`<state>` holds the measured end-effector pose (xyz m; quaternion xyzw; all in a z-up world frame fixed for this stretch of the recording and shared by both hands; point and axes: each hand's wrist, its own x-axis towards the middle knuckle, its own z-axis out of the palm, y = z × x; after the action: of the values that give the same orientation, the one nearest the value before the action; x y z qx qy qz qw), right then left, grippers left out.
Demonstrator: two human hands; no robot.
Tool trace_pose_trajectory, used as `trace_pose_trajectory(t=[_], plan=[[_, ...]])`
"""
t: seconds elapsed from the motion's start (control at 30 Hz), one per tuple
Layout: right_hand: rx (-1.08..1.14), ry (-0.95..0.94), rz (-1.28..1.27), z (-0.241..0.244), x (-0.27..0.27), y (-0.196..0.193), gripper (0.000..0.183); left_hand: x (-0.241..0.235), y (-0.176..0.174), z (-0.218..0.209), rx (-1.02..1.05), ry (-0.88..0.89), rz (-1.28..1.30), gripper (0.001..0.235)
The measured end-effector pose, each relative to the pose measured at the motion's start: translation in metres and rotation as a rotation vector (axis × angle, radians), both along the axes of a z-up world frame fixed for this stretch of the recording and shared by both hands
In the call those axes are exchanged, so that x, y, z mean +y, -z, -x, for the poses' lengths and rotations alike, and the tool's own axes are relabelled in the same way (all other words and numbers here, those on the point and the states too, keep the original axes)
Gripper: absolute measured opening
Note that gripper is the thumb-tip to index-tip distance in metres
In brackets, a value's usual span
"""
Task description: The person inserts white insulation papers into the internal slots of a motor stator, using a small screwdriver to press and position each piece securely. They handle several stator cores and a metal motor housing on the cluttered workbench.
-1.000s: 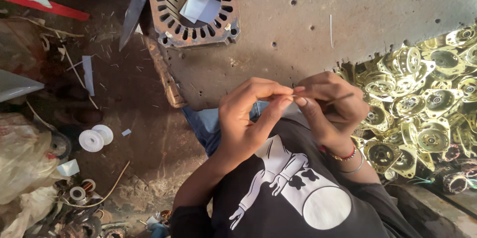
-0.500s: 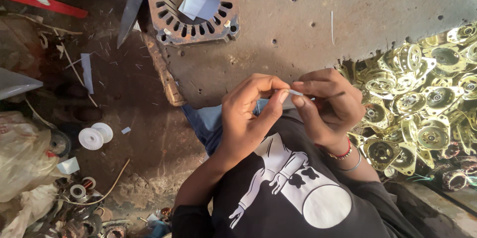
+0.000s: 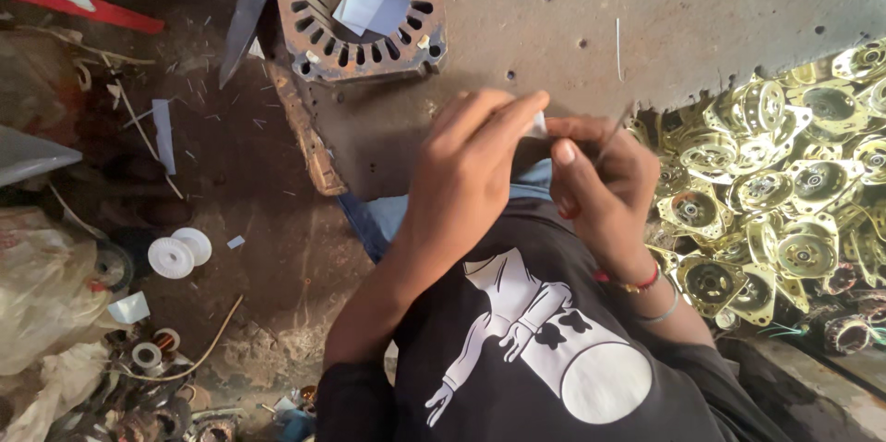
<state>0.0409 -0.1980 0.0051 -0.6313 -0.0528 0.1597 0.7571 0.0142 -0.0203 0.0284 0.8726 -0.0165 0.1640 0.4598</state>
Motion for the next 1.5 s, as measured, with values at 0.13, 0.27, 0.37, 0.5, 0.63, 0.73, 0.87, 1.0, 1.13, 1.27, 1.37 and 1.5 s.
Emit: trace_pose_trajectory(t=[0.13, 0.27, 0.37, 0.5, 0.63, 0.73, 0.87, 1.0, 1.13, 1.27, 1.37, 1.5], plan=[[-0.17, -0.07, 0.212, 0.008, -0.015, -0.009, 0.038, 0.005, 0.006, -0.022, -0.054, 0.005, -0.218, 0.03], [-0.42, -0.09, 0.435, -0.003, -0.027, -0.02, 0.037, 0.006, 0.012, -0.012, -0.146, 0.019, -0.433, 0.023], [-0.694, -0.101, 0.738, -0.014, -0.034, -0.037, 0.039, 0.011, 0.015, -0.001, -0.155, 0.077, -0.532, 0.026], [-0.836, -0.252, 0.894, -0.04, -0.033, -0.051, 0.046, 0.013, 0.017, 0.004, -0.195, 0.125, -0.57, 0.032], [-1.022, -0.494, 0.927, -0.072, -0.028, -0.054, 0.053, 0.014, 0.015, 0.004, -0.114, 0.124, -0.482, 0.03], [-1.11, -0.614, 0.882, -0.083, -0.026, -0.053, 0.052, 0.016, 0.014, 0.006, -0.082, 0.139, -0.4, 0.028], [-0.995, -0.571, 0.892, -0.084, -0.027, -0.046, 0.061, 0.016, 0.024, 0.001, -0.22, 0.128, -0.564, 0.027], [-0.983, -0.55, 0.921, -0.08, -0.028, -0.043, 0.061, 0.013, 0.03, 0.0, -0.229, 0.083, -0.611, 0.016], [-1.127, -0.621, 0.893, -0.085, -0.027, -0.045, 0.057, 0.014, 0.03, 0.0, -0.224, 0.097, -0.63, 0.016], [-1.154, -0.639, 1.004, -0.08, -0.021, -0.052, 0.06, 0.016, 0.027, 0.001, -0.235, 0.087, -0.627, 0.014], [-1.151, -0.605, 1.148, -0.073, -0.017, -0.051, 0.066, 0.012, 0.03, 0.001, -0.253, 0.05, -0.663, 0.012], [-1.269, -0.687, 1.038, -0.083, -0.02, -0.053, 0.056, 0.014, 0.034, 0.008, -0.246, 0.055, -0.689, 0.021]])
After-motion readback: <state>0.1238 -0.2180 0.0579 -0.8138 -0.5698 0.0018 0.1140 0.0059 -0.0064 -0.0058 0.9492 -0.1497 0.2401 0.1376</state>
